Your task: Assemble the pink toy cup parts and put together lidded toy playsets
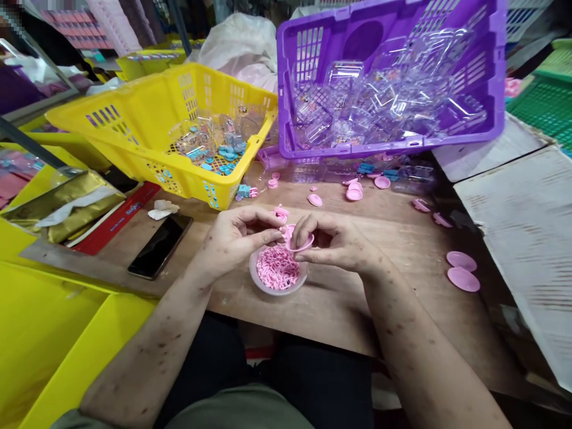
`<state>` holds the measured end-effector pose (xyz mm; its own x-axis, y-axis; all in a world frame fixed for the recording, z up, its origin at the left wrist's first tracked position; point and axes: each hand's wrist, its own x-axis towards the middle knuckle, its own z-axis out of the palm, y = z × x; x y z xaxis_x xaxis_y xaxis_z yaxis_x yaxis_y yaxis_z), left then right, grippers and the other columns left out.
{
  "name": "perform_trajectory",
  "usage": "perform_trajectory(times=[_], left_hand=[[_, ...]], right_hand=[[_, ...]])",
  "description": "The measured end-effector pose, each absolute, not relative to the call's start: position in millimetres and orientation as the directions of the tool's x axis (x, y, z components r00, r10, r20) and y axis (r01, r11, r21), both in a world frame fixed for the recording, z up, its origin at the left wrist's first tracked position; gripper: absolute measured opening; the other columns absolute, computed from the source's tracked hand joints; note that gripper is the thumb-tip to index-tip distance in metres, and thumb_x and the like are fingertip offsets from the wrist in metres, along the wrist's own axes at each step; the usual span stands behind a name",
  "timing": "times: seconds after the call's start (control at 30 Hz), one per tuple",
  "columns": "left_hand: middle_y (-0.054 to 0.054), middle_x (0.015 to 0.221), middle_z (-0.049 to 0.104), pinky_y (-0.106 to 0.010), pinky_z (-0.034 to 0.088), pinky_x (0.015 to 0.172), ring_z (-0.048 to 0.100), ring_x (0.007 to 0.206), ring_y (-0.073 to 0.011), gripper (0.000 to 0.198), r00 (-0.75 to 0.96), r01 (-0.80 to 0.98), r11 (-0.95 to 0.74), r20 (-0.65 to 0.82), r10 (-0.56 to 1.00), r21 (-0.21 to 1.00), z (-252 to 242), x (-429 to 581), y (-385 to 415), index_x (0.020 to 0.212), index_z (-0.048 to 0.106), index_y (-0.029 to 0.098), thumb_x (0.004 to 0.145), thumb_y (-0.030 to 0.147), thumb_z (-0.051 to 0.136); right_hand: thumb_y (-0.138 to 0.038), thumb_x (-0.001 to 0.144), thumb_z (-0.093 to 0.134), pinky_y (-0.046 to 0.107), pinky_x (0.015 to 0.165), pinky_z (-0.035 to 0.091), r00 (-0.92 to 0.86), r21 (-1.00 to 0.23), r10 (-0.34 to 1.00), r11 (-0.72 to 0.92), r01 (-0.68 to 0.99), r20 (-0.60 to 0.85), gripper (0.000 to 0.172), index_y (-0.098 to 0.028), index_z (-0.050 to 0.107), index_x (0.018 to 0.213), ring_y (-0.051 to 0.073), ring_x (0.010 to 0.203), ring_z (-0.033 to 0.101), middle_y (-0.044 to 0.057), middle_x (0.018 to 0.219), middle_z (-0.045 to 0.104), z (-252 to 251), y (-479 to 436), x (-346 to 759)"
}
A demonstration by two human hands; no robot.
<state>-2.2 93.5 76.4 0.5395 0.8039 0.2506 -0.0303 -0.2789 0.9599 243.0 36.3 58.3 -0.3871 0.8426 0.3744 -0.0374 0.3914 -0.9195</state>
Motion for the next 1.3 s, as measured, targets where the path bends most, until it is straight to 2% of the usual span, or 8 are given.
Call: perform_trajectory(times=[0.27, 0.67, 0.83, 0.93, 1.0, 1.1, 1.17, 1.3], left_hand=[[-0.006, 0.097, 0.088, -0.031, 0.068, 0.089, 0.082, 0.093, -0.0208, 0.009, 0.589, 0.026, -0.347, 0.266, 0.763, 0.937, 79.5, -1.6, 90.7, 0.098, 0.09, 0.019, 0.089, 0.02, 0.09], [-0.006, 0.09, 0.087, -0.032, 0.068, 0.082, 0.081, 0.085, -0.0209, 0.007, 0.692, 0.026, -0.206, 0.132, 0.709, 0.978, 82.1, -2.8, 97.3, 0.09, 0.088, 0.018, 0.084, 0.021, 0.09], [-0.007, 0.097, 0.086, -0.031, 0.067, 0.085, 0.081, 0.092, -0.0216, 0.013, 0.663, 0.035, -0.331, 0.226, 0.714, 0.943, 78.5, -5.8, 98.8, 0.095, 0.085, 0.018, 0.09, 0.029, 0.09], [-0.006, 0.105, 0.085, -0.032, 0.066, 0.089, 0.08, 0.096, -0.0217, 0.015, 0.508, 0.182, -0.483, 0.338, 0.792, 0.857, 75.7, -17.8, 103.3, 0.104, 0.083, 0.02, 0.096, 0.033, 0.083], [-0.006, 0.107, 0.085, -0.034, 0.064, 0.091, 0.08, 0.097, -0.0229, 0.015, 0.457, 0.353, -0.55, 0.374, 0.807, 0.757, 71.4, -26.9, 107.8, 0.108, 0.081, 0.021, 0.1, 0.032, 0.077], [-0.007, 0.105, 0.083, -0.039, 0.063, 0.092, 0.079, 0.096, -0.0258, 0.013, 0.526, 0.537, -0.615, 0.341, 0.779, 0.578, 62.2, -35.5, 112.3, 0.106, 0.078, 0.022, 0.102, 0.029, 0.068], [-0.008, 0.106, 0.08, -0.04, 0.063, 0.092, 0.077, 0.095, -0.0265, 0.014, 0.563, 0.574, -0.64, 0.32, 0.762, 0.511, 58.1, -37.6, 111.2, 0.109, 0.077, 0.022, 0.102, 0.03, 0.067], [-0.012, 0.123, 0.074, -0.048, 0.059, 0.109, 0.072, 0.114, -0.0302, 0.026, 0.607, 0.541, -0.722, 0.394, 0.69, 0.432, 65.4, -39.9, 96.3, 0.125, 0.076, 0.02, 0.108, 0.036, 0.066]], right_hand=[[-0.034, 0.093, 0.097, 0.033, 0.085, 0.064, -0.386, -0.925, 0.845, 0.376, -0.063, 0.37, 0.028, -0.02, 0.073, 0.088, 0.018, 0.092, 0.077, 0.004, 0.095, 0.08, 53.1, 38.4, 243.7], [-0.029, 0.094, 0.096, 0.034, 0.083, 0.066, -0.342, -0.9, 0.842, 0.435, -0.026, 0.417, 0.026, -0.021, 0.072, 0.088, 0.019, 0.09, 0.079, 0.004, 0.095, 0.081, 52.6, 34.1, 232.4], [-0.043, 0.095, 0.094, 0.035, 0.084, 0.066, -0.333, -0.878, 0.829, 0.478, 0.008, 0.449, 0.028, -0.023, 0.076, 0.102, 0.021, 0.097, 0.076, 0.006, 0.109, 0.078, 52.3, 42.1, 251.0], [-0.056, 0.103, 0.081, 0.037, 0.083, 0.065, -0.027, -0.847, 0.88, 0.464, 0.26, 0.474, 0.036, -0.027, 0.074, 0.122, 0.024, 0.102, 0.074, 0.009, 0.126, 0.074, 41.7, 53.6, 279.1], [-0.052, 0.108, 0.071, 0.044, 0.098, 0.064, 0.145, -0.758, 0.846, 0.366, 0.54, 0.512, 0.032, -0.027, 0.073, 0.128, 0.029, 0.117, 0.071, 0.012, 0.133, 0.072, 28.3, 62.0, 294.0], [-0.037, 0.109, 0.066, 0.06, 0.126, 0.048, 0.034, -0.519, 0.873, 0.256, 0.816, 0.486, 0.027, -0.025, 0.078, 0.13, 0.038, 0.149, 0.056, 0.018, 0.155, 0.065, 4.2, 72.8, 300.4], [-0.032, 0.107, 0.067, 0.07, 0.129, 0.041, -0.07, -0.423, 0.93, 0.23, 0.877, 0.36, 0.032, -0.026, 0.079, 0.136, 0.042, 0.156, 0.051, 0.018, 0.167, 0.059, -9.7, 77.9, 298.2], [-0.028, 0.103, 0.073, 0.065, 0.125, 0.049, -0.106, -0.449, 0.952, 0.232, 0.863, 0.288, 0.041, -0.023, 0.079, 0.143, 0.039, 0.146, 0.063, 0.018, 0.159, 0.067, -23.3, 84.9, 302.0]])
